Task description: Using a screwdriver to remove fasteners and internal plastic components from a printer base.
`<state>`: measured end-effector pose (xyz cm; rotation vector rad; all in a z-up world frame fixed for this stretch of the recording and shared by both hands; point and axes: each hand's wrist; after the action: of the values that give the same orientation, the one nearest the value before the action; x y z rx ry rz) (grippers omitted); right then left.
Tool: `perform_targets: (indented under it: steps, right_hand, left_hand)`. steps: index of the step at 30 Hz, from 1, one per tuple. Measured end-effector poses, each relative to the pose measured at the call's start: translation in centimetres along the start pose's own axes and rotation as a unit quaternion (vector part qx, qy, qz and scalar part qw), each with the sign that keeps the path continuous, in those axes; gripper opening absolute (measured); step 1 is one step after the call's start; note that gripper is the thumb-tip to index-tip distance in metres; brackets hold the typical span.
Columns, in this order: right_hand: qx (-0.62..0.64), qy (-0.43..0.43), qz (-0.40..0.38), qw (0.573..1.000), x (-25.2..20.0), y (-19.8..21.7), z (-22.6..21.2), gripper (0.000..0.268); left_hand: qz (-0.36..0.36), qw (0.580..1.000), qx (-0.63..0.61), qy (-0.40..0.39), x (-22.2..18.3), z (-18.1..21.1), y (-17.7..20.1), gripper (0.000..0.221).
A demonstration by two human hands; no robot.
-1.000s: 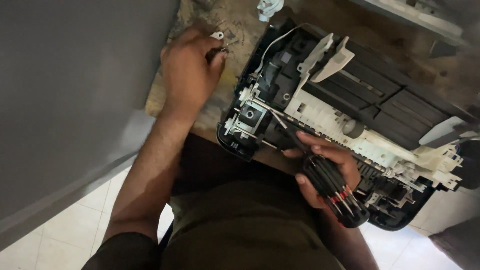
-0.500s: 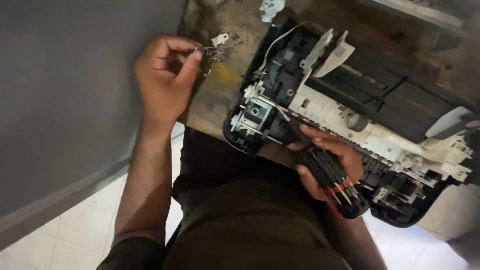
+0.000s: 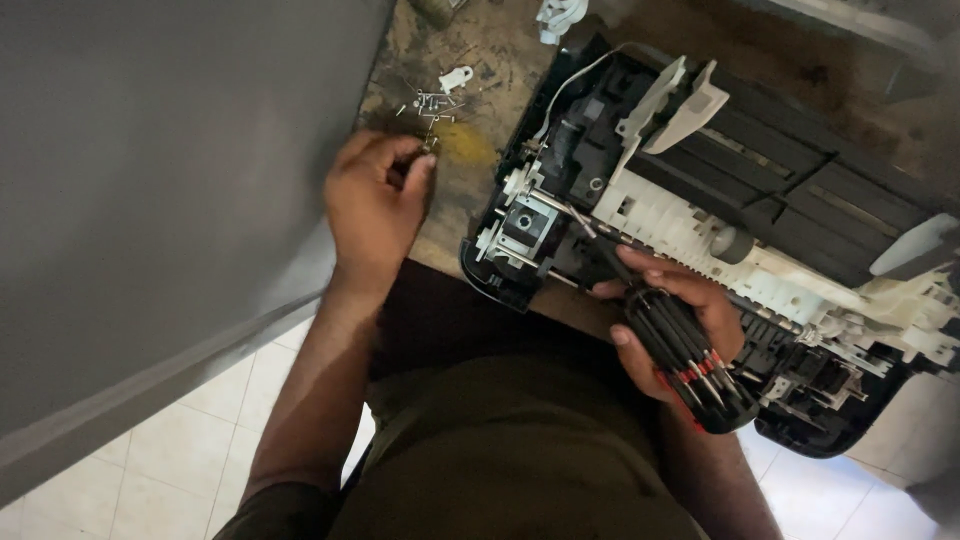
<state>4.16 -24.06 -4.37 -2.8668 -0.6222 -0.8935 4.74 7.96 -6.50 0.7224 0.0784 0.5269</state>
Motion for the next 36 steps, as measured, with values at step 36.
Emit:
perform_targets:
  steps: [36]
  right_hand:
    - [-0.034, 0.002, 0.012, 0.999, 0.4, -0.6, -0.6, 0.043]
  left_hand:
    - [-0.110, 0.843, -0.416, 0.322, 0.0, -1.1, 0.4, 0.009]
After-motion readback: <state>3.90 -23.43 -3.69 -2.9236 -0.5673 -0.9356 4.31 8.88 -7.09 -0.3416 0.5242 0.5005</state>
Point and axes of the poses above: each hand's wrist, its own x-axis towards the middle knuckle, its own y-axis out of the back of the hand, z = x × y, and after that the axes turned 12 degrees about y, right-handed
